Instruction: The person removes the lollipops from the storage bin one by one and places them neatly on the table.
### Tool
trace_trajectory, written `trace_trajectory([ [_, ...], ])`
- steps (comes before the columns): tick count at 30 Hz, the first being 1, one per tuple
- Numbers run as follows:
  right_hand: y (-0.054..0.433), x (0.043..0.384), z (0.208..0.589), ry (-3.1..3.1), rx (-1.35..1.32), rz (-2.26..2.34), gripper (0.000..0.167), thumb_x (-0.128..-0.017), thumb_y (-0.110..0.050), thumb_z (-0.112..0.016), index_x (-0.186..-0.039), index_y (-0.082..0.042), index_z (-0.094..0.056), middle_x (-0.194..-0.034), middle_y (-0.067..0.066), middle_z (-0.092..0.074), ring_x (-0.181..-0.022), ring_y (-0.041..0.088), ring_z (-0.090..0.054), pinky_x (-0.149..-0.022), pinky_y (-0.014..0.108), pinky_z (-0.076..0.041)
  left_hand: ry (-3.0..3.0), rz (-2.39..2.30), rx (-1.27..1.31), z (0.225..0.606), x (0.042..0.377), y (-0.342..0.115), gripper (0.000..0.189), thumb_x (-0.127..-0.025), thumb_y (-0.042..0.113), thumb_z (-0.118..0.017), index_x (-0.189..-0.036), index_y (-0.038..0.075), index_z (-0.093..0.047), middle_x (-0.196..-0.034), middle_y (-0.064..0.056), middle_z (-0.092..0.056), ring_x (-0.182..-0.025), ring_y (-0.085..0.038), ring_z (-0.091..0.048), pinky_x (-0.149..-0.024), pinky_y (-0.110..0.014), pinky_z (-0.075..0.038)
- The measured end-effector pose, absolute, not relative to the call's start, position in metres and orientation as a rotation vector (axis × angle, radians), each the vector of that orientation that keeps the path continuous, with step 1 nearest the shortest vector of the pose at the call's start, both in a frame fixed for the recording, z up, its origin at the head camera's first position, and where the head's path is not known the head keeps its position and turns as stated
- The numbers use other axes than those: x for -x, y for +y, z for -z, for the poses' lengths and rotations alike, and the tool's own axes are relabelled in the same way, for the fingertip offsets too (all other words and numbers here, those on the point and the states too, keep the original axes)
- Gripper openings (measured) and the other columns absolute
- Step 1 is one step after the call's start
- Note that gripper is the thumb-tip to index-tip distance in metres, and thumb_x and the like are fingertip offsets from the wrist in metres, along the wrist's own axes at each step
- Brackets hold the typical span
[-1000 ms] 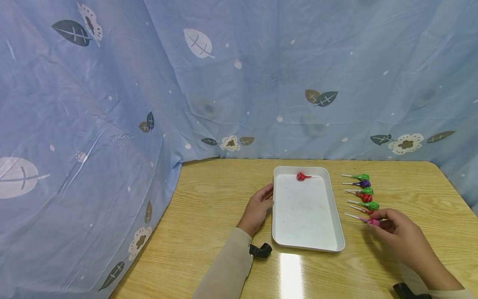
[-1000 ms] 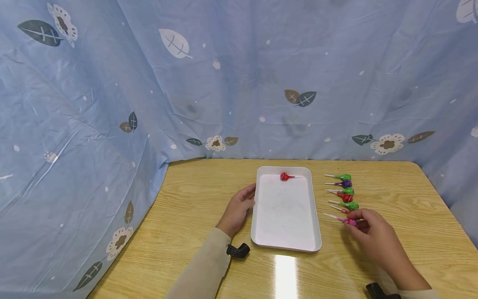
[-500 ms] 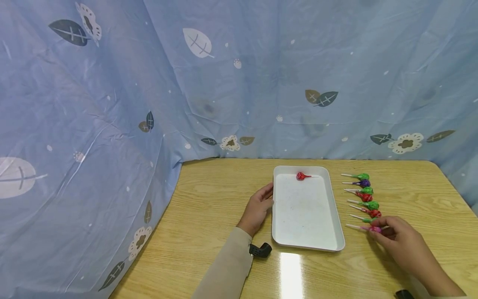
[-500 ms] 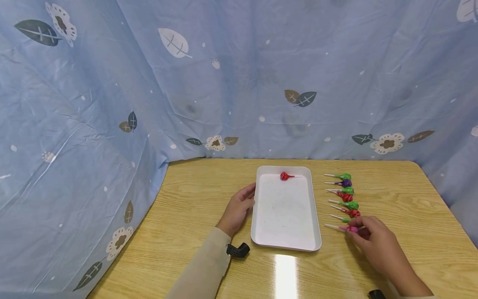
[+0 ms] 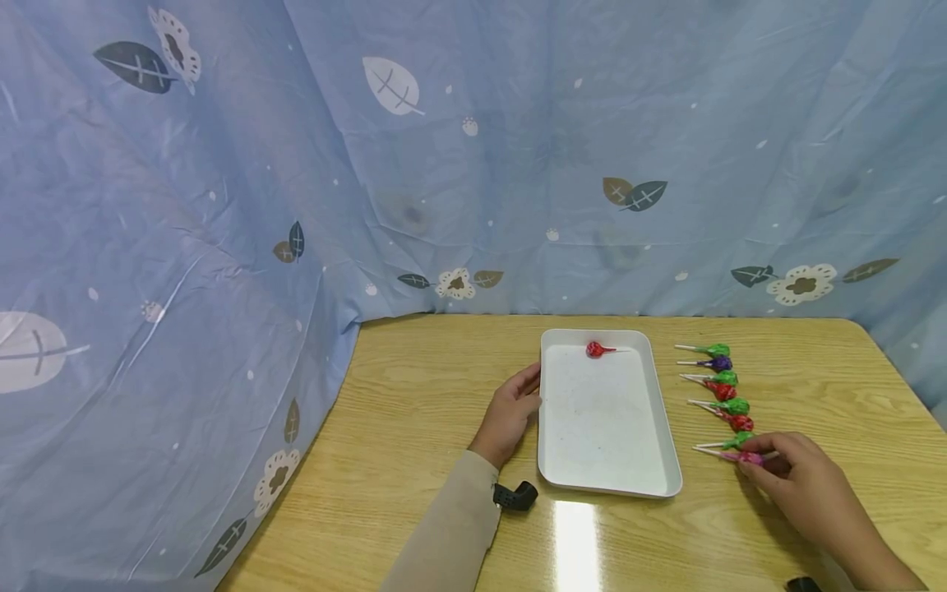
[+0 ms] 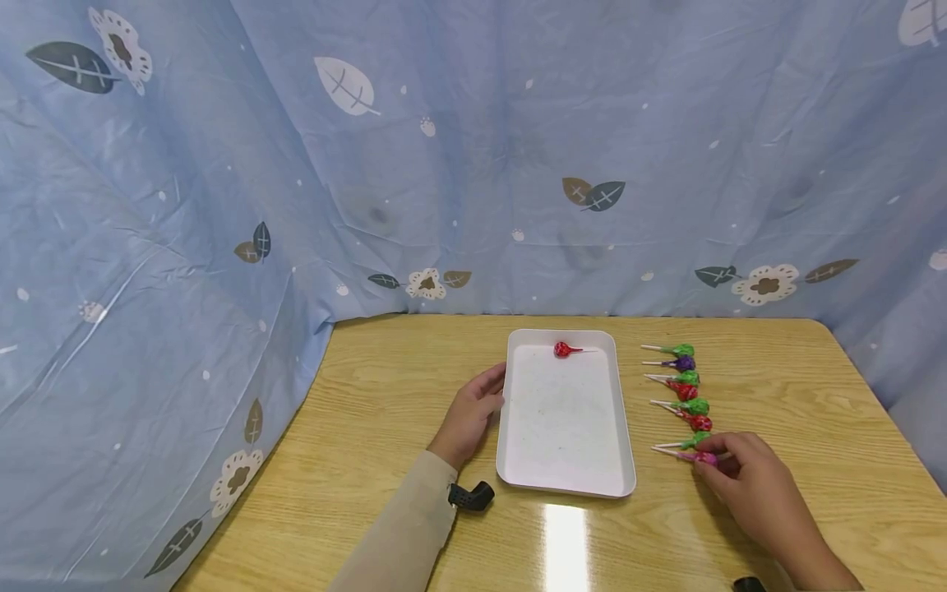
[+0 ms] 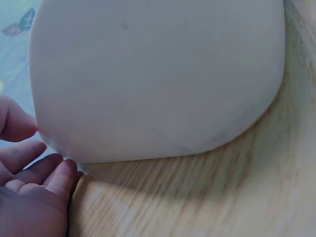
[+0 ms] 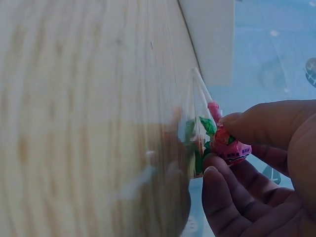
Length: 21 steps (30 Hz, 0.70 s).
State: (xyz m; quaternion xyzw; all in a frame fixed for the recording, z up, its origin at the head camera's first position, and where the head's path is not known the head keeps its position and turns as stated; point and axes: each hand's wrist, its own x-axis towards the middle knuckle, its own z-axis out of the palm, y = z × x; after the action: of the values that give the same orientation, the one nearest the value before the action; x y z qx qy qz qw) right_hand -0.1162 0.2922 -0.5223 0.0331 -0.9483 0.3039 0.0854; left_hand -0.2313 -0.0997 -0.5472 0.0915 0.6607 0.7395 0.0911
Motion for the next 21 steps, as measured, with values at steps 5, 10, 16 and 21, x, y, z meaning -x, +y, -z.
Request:
trace_trajectory([
  [5,0.2924,0.1151,0.5236,-2.822,-0.093,-0.931,0.012,-0.095,0.0,-0.082,-0.105,0.0,-0.075,-0.107,0.017,-0.064,-0.079,0.004,-0.059,-0.058,0.024,-0.054,1.958,-2.197,-0.264,0.5466,0.2312,-0.0996,0.061,-0.104,-0.002,-0.053,-0.165,0.0,-0.044,-0.164,-0.016,-0.048,-0.15,-0.028,-0.047,-0.119,-0.039,-0.043],
  [10,0.2924,0.1146,0.5239,-2.817,-0.091,-0.931,0.012,-0.096,0.001,-0.082,-0.105,-0.001,-0.075,-0.107,0.017,-0.063,-0.079,0.003,-0.059,-0.058,0.023,-0.054,1.963,-2.191,-0.264,0.5472,0.232,-0.0995,0.061,-0.104,-0.001,-0.053,-0.165,0.001,-0.044,-0.164,-0.014,-0.049,-0.15,-0.027,-0.047,-0.119,-0.037,-0.043],
  [16,0.2917,0.1154,0.5222,-2.835,-0.084,-0.911,0.012,-0.095,-0.001,-0.083,-0.103,-0.001,-0.075,-0.107,0.019,-0.065,-0.082,0.021,-0.065,-0.058,0.024,-0.054,1.961,-2.194,-0.26,0.5487,0.2316,-0.0998,0.061,-0.104,-0.001,-0.054,-0.164,0.001,-0.045,-0.164,-0.015,-0.049,-0.149,-0.028,-0.048,-0.119,-0.037,-0.043],
  [21,0.2931,0.1164,0.5195,-2.856,-0.066,-0.902,0.012,-0.096,-0.005,-0.084,-0.103,-0.001,-0.075,-0.108,0.02,-0.065,-0.082,0.023,-0.066,-0.058,0.024,-0.054,1.967,-2.193,-0.273,0.55,0.2327,-0.1001,0.061,-0.104,-0.001,-0.053,-0.164,0.0,-0.044,-0.164,-0.015,-0.049,-0.149,-0.027,-0.048,-0.119,-0.036,-0.043],
])
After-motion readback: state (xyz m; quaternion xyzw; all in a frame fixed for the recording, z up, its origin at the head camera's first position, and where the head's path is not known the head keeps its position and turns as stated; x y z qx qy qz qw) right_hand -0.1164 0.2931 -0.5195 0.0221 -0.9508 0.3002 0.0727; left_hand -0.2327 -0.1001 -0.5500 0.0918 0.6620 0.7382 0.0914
